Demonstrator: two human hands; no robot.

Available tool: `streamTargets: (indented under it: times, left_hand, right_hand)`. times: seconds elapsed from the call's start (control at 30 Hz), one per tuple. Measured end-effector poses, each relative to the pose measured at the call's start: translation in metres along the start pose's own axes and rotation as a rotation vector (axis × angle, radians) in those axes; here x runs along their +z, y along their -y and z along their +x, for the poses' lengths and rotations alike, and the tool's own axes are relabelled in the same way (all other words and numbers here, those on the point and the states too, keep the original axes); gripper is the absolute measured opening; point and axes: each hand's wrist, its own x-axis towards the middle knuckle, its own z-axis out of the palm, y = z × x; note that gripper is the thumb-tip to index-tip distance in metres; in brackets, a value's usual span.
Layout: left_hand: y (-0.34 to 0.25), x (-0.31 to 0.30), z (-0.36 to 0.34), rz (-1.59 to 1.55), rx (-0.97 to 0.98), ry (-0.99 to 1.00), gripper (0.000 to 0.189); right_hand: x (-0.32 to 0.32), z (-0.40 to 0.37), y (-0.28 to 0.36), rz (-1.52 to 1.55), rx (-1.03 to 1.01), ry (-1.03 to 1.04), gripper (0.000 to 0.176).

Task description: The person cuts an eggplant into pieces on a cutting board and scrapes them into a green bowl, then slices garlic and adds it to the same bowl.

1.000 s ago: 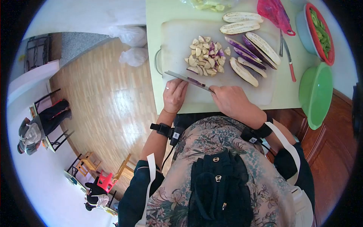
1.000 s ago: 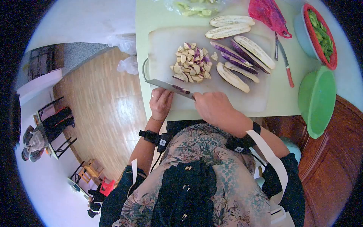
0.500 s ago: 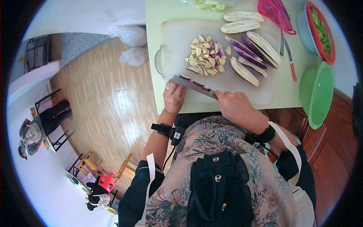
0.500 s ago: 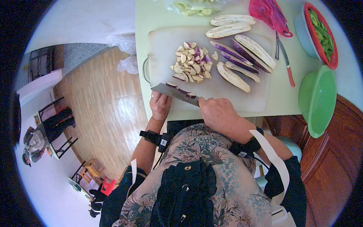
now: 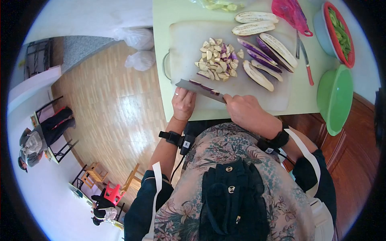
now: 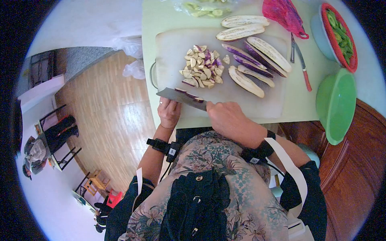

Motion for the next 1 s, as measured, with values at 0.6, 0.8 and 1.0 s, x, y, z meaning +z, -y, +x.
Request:
streamTargets:
  times: [0.6,0.8,1.0]
  left_hand:
    - [-0.005,-0.002,0.002,-0.078,-0.043,-0.016,0.019]
    - [-0.006,-0.005,0.005,-0.067,-0.021,-0.024,0.02]
    - [-0.005,-0.003,0.0,-0.055,-0.049,-0.024,0.02]
  right_hand:
    - [-0.002,0.016,-0.004,0.157,0.131,-0.019,0.026]
    - [-0.004,-0.004,-0.002,0.12,0.148,0.07,0.023]
    - [0.001,-0.009,-0.002,0.104,0.131,0.043,0.02]
